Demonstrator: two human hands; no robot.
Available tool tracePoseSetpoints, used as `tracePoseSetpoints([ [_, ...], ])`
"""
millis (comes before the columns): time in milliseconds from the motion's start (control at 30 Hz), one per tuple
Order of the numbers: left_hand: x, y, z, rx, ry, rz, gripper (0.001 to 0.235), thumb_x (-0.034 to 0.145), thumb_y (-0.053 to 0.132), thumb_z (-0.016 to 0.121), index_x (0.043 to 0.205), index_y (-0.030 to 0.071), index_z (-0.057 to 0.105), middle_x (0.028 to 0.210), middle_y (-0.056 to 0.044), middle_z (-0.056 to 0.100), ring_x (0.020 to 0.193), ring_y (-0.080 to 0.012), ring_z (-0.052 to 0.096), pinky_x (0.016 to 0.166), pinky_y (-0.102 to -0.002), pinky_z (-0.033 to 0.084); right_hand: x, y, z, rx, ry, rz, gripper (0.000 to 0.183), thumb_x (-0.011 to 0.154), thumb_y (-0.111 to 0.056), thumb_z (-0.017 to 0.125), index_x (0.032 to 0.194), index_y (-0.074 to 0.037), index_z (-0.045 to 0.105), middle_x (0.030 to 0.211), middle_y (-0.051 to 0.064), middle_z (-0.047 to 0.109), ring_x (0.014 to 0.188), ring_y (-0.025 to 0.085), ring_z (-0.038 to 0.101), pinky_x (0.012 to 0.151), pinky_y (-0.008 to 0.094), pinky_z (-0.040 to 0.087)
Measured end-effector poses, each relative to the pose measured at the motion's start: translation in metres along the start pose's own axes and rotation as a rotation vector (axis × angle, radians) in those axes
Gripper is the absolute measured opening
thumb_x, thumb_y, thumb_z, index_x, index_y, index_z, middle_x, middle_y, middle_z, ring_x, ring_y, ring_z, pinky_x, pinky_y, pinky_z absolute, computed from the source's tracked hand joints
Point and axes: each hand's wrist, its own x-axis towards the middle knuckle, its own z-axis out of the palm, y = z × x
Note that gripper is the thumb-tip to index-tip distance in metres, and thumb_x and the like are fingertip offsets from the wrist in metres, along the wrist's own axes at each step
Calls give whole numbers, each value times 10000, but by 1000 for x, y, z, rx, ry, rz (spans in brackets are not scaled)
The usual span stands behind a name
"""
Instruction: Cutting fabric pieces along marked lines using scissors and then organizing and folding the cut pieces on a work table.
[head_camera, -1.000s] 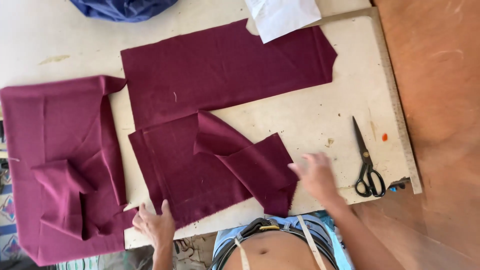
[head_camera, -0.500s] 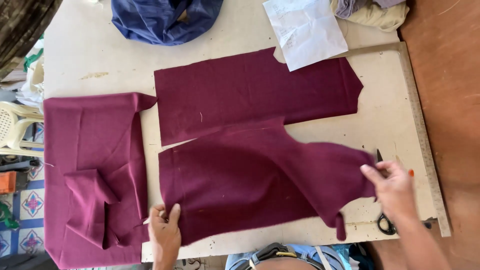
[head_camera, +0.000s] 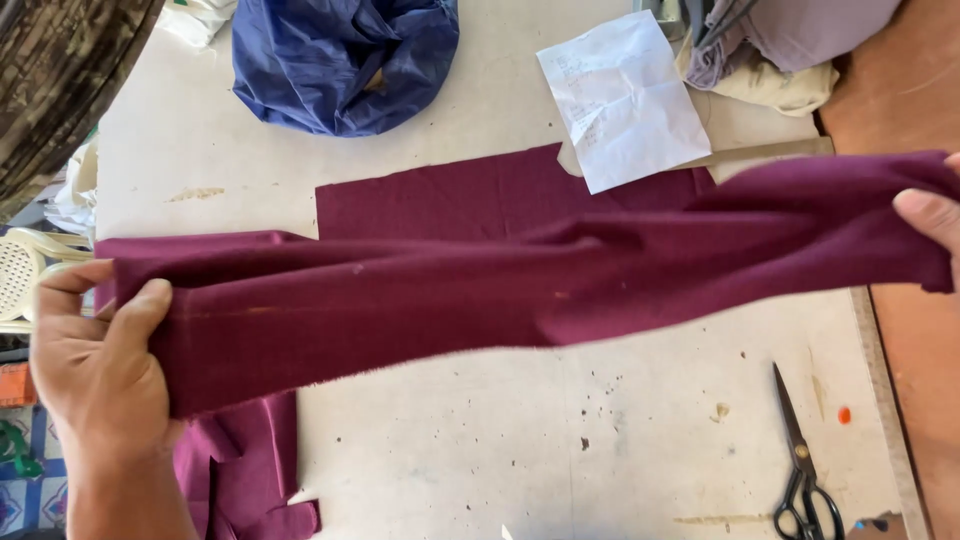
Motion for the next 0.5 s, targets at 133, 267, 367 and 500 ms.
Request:
tracePoseSetpoints([
  [133,28,-45,9,39,89,-51,349,1028,117,716,1249,263,490,1045,26,614,794,-11,545,681,-160,507,38,-10,17,-21,-44,-12,281,1206,-374,557,1405,-198,465,1081,24,555,703,194,539,478,333,379],
  [267,42,-117,42,266,21,-98,386,974,136,713,1292,148,494,1170,-96,541,904,-164,570,757,-300,517,82,13,62,71,48,-133,420,1093,-199,723,1412,-87,474,1248,116,602,892,210,596,628,340,479],
  [367,54,-210,77,354,-76,-49,421,948,140,697,1315,66,502,1219,-122,526,1061,-225,547,938,-354,464,108,28,109,100,-39,13,462,970,-61,803,1330,-41,514,1243,203,635,1017,290,672,815,401,591],
  [500,40,-256,120,356,-158,-375,400,966,187,593,1330,112,445,1300,-171,678,1062,-238,687,884,-387,519,111,80,172,91,-74,275,501,889,-81,782,1327,-32,545,1229,221,656,966,287,683,710,416,609],
])
